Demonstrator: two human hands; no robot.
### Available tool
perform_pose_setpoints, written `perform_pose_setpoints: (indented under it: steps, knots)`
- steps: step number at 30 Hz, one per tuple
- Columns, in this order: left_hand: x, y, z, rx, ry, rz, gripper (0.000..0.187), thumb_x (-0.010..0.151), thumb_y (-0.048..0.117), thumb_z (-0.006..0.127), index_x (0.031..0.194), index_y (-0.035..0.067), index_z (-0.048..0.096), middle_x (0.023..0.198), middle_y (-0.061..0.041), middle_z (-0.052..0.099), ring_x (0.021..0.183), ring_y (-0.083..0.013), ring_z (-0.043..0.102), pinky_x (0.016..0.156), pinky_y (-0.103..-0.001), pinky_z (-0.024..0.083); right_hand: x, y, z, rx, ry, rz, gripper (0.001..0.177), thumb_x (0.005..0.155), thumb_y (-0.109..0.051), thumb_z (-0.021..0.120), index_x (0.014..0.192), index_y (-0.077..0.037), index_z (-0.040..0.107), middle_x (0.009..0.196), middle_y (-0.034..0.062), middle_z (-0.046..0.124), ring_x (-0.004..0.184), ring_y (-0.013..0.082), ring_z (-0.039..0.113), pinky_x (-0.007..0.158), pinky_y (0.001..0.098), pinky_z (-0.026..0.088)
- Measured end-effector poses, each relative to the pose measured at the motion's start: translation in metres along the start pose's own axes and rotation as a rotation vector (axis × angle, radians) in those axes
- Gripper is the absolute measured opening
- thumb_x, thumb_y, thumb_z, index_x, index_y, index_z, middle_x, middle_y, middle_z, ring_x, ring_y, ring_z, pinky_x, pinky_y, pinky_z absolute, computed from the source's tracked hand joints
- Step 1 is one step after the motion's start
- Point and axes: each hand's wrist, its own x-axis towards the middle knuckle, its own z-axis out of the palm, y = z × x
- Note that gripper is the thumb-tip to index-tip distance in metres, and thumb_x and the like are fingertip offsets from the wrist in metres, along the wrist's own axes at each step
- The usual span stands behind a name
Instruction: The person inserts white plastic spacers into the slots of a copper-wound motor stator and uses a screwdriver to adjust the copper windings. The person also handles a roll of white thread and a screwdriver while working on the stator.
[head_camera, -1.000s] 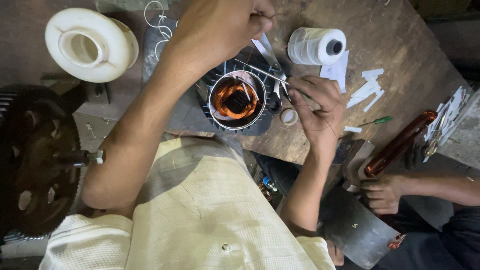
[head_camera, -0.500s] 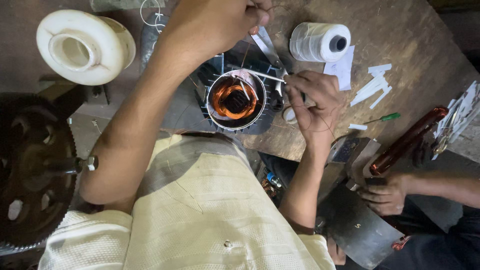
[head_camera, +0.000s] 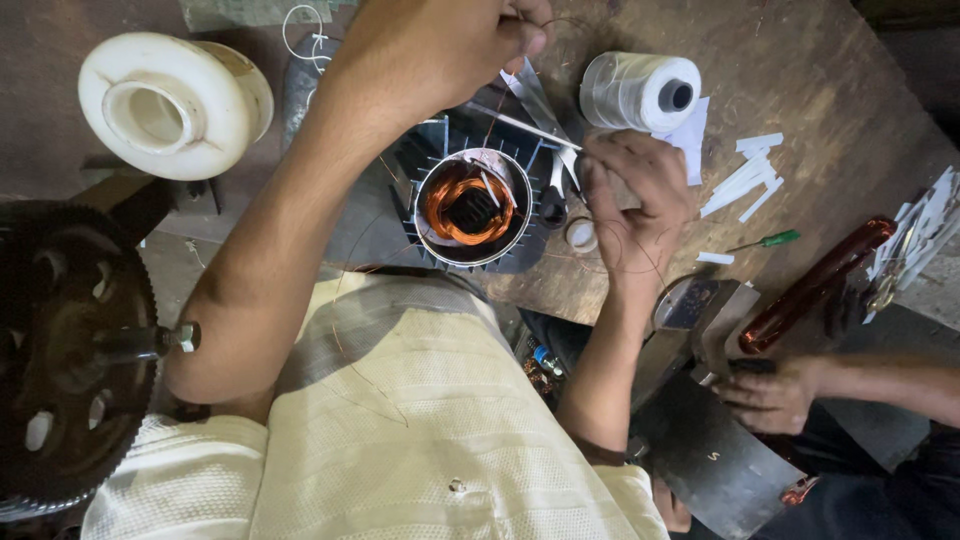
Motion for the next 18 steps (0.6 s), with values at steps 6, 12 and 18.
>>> perform_pose_setpoints:
  steps: [6, 12, 18]
  knots:
    - [0.001, -0.001, -0.001, 0.026, 0.006, 0.019, 0.014, 0.099, 0.023, 0.067, 0.094, 0.012, 0.073, 0.073, 0.000, 0.071, 0.061, -0.0142, 0.066, 0.056, -0.035, 0.049, -0.005, -0.006, 0.006, -0.080, -0.001, -0.005, 0.021, 0.092, 0.000, 0.081, 0.111, -0.008, 0.078, 0.114, 0.0086, 0.074, 0.110, 0.0238, 0.067, 0.099, 0.0364, 0.051]
    - [0.003, -0.004, -0.001, 0.006, 0.009, 0.027, 0.013, 0.100, 0.021, 0.067, 0.095, 0.012, 0.074, 0.075, -0.001, 0.071, 0.063, -0.0144, 0.067, 0.059, -0.035, 0.050, -0.018, -0.004, -0.011, -0.135, 0.018, 0.024, 0.017, 0.097, -0.001, 0.080, 0.112, -0.006, 0.076, 0.112, 0.0088, 0.073, 0.110, 0.0249, 0.066, 0.100, 0.0370, 0.050]
    - [0.001, 0.005, -0.006, 0.014, 0.026, 0.034, 0.012, 0.100, 0.022, 0.067, 0.097, 0.013, 0.075, 0.076, 0.000, 0.073, 0.064, -0.0141, 0.068, 0.058, -0.035, 0.051, -0.014, -0.004, -0.013, -0.057, 0.019, 0.132, 0.015, 0.099, -0.003, 0.078, 0.113, -0.006, 0.075, 0.114, 0.0085, 0.072, 0.108, 0.0226, 0.067, 0.097, 0.0343, 0.052]
